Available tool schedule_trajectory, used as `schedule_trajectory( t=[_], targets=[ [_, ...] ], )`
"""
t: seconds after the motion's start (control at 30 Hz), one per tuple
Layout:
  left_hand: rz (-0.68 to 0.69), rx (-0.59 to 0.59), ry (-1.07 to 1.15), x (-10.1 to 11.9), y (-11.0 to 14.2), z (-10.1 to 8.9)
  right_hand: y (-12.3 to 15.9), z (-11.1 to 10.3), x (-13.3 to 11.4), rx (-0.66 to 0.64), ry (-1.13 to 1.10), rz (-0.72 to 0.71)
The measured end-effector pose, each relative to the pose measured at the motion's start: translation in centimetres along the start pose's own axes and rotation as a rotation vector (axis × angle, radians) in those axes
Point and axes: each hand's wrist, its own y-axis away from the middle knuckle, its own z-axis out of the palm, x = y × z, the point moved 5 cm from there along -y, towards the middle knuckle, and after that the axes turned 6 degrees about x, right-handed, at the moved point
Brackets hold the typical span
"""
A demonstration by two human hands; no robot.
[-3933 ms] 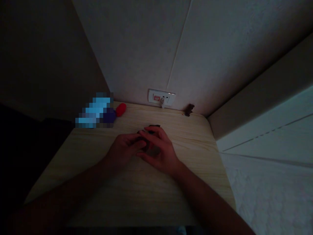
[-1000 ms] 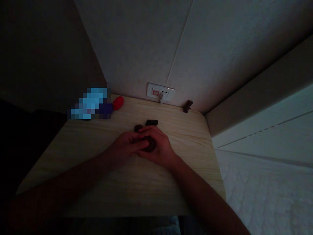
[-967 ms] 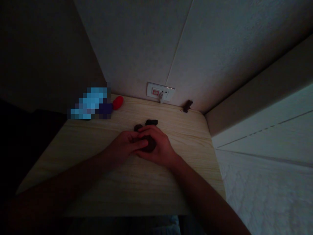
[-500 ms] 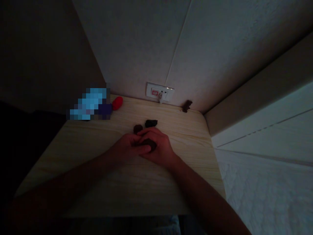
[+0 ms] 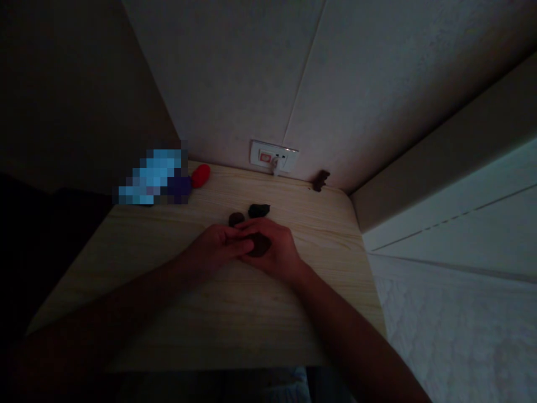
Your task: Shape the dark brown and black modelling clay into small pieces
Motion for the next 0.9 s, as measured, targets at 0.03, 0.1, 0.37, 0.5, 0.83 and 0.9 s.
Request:
schedule_trajectory(
  t=[0.03,0.1,0.37,0.5,0.83,0.9],
  targets=[
    [-0.009,0.01,0.028,0.0,0.0,0.0,0.0,0.0,0.0,-0.001,-0.004,0.013],
    [-0.032,0.037,0.096,0.0,0.0,-0.1,-0.1,0.1,0.0,-0.023,-0.025,0.047],
    [-0.018,0.089,0.27,0.5,-0.2,-0.5,0.0,-0.3,0.4,0.004,-0.204,0.092],
    [-0.027,0.078,0.281,0.6,-0.1,-0.4,0.2,-0.7,0.7,0.04,-0.036,0.042],
    [-0.041,0.106,0.267,0.7,0.2,-0.1,0.1,-0.9,0.4,0.055,0.16,0.033],
    [-0.038,0.124,0.262,0.6,0.1,-0.2,0.2,-0.7,0.7,0.056,0.089,0.068]
  ],
)
